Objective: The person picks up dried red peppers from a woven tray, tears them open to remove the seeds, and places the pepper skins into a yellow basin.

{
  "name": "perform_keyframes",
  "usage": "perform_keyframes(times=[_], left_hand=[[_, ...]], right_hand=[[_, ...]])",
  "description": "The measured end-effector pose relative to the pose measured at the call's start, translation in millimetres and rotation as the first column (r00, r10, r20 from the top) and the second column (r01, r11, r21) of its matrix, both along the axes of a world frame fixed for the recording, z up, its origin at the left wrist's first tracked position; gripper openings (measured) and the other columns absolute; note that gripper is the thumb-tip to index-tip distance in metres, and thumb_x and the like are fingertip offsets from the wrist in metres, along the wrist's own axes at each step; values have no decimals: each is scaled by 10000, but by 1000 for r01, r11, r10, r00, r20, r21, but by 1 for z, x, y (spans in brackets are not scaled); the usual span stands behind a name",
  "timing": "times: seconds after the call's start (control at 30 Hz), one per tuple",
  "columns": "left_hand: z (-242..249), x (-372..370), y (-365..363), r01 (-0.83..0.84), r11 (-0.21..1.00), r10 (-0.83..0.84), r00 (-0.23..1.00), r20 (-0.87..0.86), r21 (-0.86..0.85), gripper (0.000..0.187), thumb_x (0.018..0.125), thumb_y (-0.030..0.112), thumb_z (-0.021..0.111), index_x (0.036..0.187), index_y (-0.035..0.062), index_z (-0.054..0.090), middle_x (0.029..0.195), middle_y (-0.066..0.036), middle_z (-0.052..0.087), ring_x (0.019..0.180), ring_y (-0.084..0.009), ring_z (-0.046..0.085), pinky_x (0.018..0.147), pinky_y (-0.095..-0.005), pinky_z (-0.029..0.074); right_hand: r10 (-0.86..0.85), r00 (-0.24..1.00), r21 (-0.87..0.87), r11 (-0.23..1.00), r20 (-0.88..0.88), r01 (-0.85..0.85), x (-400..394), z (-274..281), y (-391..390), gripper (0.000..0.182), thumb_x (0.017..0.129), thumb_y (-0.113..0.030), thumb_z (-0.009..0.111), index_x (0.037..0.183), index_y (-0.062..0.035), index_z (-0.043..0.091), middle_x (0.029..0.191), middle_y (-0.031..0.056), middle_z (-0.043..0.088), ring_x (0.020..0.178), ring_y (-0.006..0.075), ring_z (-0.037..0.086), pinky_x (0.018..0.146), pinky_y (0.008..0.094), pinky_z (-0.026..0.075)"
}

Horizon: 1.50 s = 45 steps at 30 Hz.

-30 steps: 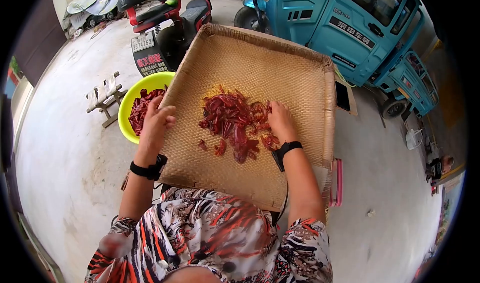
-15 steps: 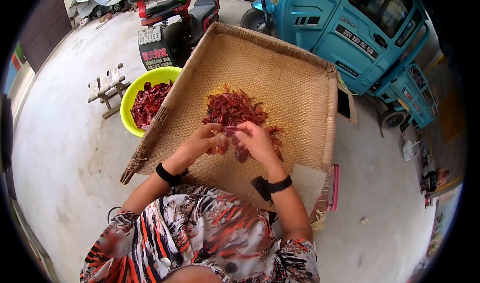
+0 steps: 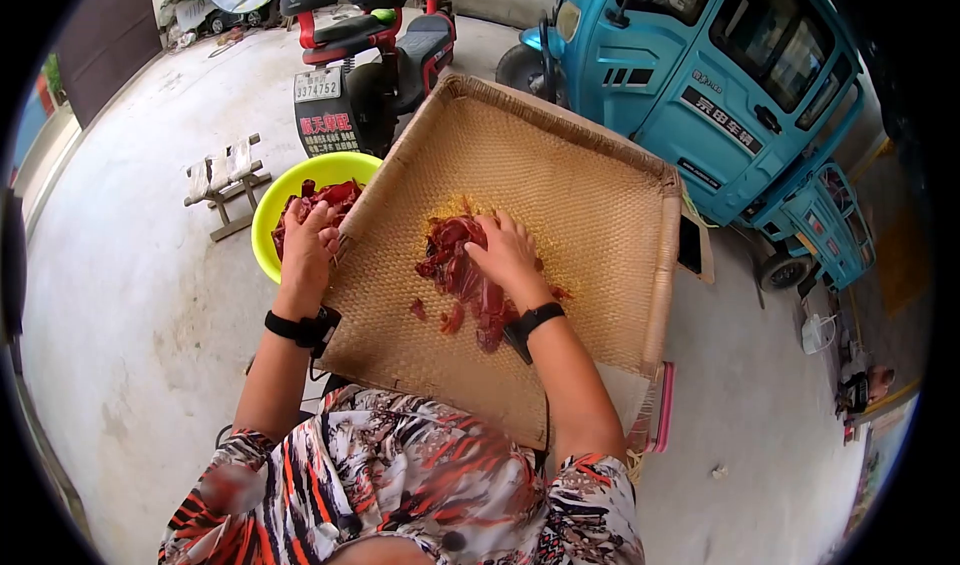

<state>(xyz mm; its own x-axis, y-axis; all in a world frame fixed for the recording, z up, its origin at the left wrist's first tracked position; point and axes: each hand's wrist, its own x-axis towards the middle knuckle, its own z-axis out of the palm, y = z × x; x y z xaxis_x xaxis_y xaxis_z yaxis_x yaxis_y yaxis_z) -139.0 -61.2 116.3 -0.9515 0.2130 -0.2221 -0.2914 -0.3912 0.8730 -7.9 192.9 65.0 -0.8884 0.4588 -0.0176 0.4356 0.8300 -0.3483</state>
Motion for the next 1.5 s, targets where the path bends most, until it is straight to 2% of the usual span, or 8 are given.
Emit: perform_keyframes(times=[0.07,0.4,0.67,0.77,0.97,1.1,1.23,1.5], left_hand=[[5,-1,-2,-88,996,89,996,30,-11,685,912,116,571,1480,118,190,986,-27,569,620,-84,500,544,-195,424],[-24,36,5,444,884,-445,895,30,-149,359,899,109,591,1233,45,479,965,-34,593,727,-80,552,647,-220,443],[-19,46,19,572,724,-643,761,-79,-385,307,916,142,578,1189,17,515,924,-37,569,752,-95,569,678,-235,458],[-23,30,36,516,566,-764,622,-173,-643,351,837,134,633,1137,-27,548,1051,-134,604,806,-221,624,712,-315,495],[-57,1,105,-18,231,-933,279,-226,-973,483,804,95,586,1285,91,537,1196,-165,582,1097,-357,552,926,-447,448],[-57,6,138,-20,-11,-964,267,5,-1000,585,830,57,522,1401,139,428,1467,-150,346,1381,-384,263,1073,-506,317],[-73,7,162,-163,-124,-971,222,86,-979,654,872,75,490,1486,204,305,1585,-125,126,1463,-374,45,1139,-550,170],[-119,-6,178,-285,-55,-977,212,-6,-957,590,941,240,467,1492,141,280,1583,-80,149,1460,-371,40,1131,-561,149]], right_hand=[[4,999,83,996,45,-7,-19,-9,4,620,847,-464,610,1382,-179,480,1501,174,310,1359,388,291,1116,513,217],[185,972,38,981,142,-192,-10,-6,-37,549,827,-437,638,1315,-211,526,1387,132,422,1305,365,345,1051,608,258],[273,957,76,957,96,-280,70,-4,-61,452,856,-340,640,1279,-197,564,1342,144,468,1238,335,410,983,480,327],[250,955,-8,968,158,-252,85,10,-63,438,862,-324,644,1266,-169,576,1306,118,500,1206,308,429,990,452,320],[288,943,273,933,-168,-236,93,8,-69,445,811,-291,686,1208,-109,601,1265,113,523,1214,314,433,1015,460,294],[205,966,109,976,-155,-189,93,8,-66,449,808,-284,689,1213,-110,600,1276,126,519,1244,324,414,1032,455,293],[181,977,7,983,-115,-181,100,4,-57,450,806,-267,689,1219,-114,596,1284,121,516,1254,330,407,1041,460,302],[-29,998,142,989,-63,38,78,-7,3,448,803,-256,702,1215,-128,580,1315,120,477,1241,339,412,1036,472,319]])
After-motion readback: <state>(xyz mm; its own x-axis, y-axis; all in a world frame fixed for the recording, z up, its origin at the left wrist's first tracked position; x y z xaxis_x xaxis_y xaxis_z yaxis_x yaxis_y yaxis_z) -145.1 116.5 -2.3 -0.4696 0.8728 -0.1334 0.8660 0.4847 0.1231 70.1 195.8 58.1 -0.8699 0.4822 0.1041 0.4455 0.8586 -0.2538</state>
